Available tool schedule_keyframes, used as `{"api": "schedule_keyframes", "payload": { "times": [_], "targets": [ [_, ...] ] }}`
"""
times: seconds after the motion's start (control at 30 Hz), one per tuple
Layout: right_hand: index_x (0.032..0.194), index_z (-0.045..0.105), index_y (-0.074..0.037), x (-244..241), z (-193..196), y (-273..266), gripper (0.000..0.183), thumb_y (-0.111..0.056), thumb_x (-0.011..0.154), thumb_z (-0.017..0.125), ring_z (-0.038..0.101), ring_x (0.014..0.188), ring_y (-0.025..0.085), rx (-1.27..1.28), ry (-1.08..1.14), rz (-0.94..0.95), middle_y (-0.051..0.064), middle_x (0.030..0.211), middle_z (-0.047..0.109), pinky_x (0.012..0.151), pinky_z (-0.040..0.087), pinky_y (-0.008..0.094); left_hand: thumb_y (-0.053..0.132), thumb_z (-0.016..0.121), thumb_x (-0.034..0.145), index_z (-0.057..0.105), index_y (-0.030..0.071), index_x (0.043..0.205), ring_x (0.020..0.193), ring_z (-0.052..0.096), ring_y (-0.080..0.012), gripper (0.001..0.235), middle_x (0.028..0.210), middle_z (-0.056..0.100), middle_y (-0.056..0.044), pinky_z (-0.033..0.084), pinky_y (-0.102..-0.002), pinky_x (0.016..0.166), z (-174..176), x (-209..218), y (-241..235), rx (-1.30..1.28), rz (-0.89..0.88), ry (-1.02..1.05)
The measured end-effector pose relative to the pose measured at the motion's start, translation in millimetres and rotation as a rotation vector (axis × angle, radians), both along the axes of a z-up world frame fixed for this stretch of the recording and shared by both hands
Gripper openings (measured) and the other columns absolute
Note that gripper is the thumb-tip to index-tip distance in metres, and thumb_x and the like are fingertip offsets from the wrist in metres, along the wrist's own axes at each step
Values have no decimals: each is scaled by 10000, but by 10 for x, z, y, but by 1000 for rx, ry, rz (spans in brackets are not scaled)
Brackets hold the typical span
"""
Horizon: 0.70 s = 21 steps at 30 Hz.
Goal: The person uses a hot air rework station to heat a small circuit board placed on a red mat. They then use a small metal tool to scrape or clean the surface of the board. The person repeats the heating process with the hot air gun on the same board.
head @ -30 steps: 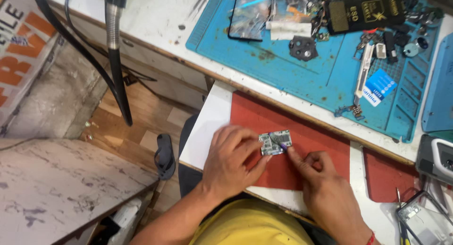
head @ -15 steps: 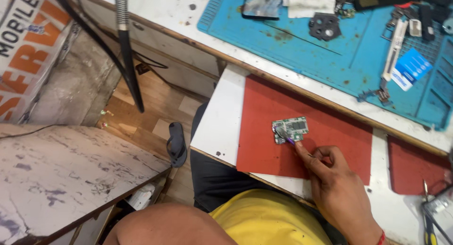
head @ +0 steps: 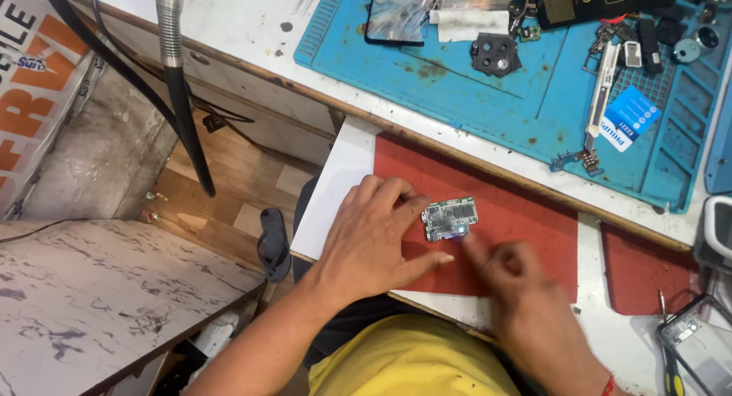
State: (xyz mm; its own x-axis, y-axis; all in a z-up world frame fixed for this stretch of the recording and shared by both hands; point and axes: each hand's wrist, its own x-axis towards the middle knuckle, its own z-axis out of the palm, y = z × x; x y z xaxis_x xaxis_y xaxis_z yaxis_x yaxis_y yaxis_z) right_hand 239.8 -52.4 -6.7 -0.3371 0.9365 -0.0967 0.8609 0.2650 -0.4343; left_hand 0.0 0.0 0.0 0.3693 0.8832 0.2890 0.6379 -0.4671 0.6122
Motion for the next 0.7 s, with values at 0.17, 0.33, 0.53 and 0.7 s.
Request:
{"api": "schedule_keyframes", "payload": {
  "times": [0.17, 0.33, 0.53, 0.7],
  "targets": [
    [1484, 567, -277, -20, 9, 83, 816, 31, 729, 598, 674, 689, 371, -37, -81, -84, 127, 1044, 615, 611, 563, 492, 421, 856, 767, 736, 66, 1103, 994, 551, -273, 504, 1035, 601, -63, 452, -440, 882, -195, 24, 2, -50, 30, 24],
    [1410, 614, -300, -91, 85, 94, 639, -55, 820, 622, 680, 656, 346, -82, -77, -104, 91, 1061, 638, 602, 562, 474, 399, 857, 741, 711, 55, 1081, 1067, 524, -304, 505, 1086, 581, -93, 449, -460, 940, -204, 37, 9, -61, 52, 44],
    [1430, 606, -235, -139, 91, 77, 716, 22, 762, 571, 685, 671, 349, -63, -35, -68, 114, 1049, 631, 606, 554, 486, 362, 855, 684, 696, 60, 1042, 1224, 460, -350, 495, 1240, 545, -134, 392, -503, 1037, -158, 35, -8, -35, 82, 56],
    [1416, 611, -214, -128, 108, 44, 707, 28, 754, 568, 701, 707, 331, -102, 20, -9, 116, 1021, 619, 612, 561, 481, 368, 853, 664, 692, 57, 1018, 1243, 445, -364, 498, 1245, 531, -148, 374, -516, 1043, -150, 80, -10, -66, 118, 64]
  ]
}}
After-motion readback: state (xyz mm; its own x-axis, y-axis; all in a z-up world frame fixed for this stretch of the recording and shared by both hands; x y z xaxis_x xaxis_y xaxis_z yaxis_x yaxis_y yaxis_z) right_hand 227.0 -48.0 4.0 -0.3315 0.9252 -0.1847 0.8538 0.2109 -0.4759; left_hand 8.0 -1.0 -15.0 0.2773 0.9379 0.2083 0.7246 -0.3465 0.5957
